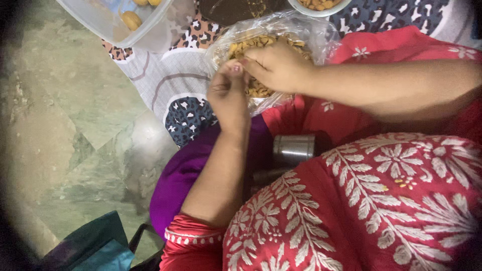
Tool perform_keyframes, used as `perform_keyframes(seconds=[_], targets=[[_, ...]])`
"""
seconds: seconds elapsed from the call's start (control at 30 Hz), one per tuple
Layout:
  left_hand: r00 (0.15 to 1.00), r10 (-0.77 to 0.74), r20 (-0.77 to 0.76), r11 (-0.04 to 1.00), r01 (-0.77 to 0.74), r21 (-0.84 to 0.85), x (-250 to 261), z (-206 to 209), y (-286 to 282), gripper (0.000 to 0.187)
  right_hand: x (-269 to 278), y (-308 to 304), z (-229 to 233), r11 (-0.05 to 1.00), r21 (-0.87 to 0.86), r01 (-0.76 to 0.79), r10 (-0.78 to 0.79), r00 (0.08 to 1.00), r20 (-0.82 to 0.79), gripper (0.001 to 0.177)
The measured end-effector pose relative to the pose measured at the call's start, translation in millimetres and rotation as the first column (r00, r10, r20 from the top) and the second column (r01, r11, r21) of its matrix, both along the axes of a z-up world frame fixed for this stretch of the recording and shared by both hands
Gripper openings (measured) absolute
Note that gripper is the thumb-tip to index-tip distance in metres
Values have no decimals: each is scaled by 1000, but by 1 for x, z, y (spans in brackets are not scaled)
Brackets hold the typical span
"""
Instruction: The person sits on the floor and peels the outer skin off nuts by hand, placing the peeled nuts into a plastic bag. They occasionally use a metal pestle to crack or press nuts before peeling.
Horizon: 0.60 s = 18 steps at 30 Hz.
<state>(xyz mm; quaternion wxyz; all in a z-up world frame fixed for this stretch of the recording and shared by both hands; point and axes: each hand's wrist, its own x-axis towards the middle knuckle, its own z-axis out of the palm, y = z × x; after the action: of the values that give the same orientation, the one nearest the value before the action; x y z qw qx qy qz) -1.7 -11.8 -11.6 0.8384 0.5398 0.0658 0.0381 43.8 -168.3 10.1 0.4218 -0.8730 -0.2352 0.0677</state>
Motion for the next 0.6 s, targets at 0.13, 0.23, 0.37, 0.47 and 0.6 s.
perform_keyframes(seconds=[0.13,0.23,0.37,0.47,0.6], targets=[[999,42,31,983,-47,180,10,1,10,14,15,-20,24,973,-218,76,-20,968,248,38],[996,-15,88,891,-26,453,8,-6,11,17,4,-31,45,869,-430,243,83,787,611,70],[988,-71,134,808,-22,589,6,-21,16,20,-37,-35,72,876,-477,62,185,873,452,53],[997,-52,62,953,32,300,8,-28,16,19,-79,-28,88,722,-595,-353,181,926,-330,51],[996,-70,63,997,67,47,-10,-12,16,18,-137,-25,96,585,-666,-462,311,887,-341,94]])
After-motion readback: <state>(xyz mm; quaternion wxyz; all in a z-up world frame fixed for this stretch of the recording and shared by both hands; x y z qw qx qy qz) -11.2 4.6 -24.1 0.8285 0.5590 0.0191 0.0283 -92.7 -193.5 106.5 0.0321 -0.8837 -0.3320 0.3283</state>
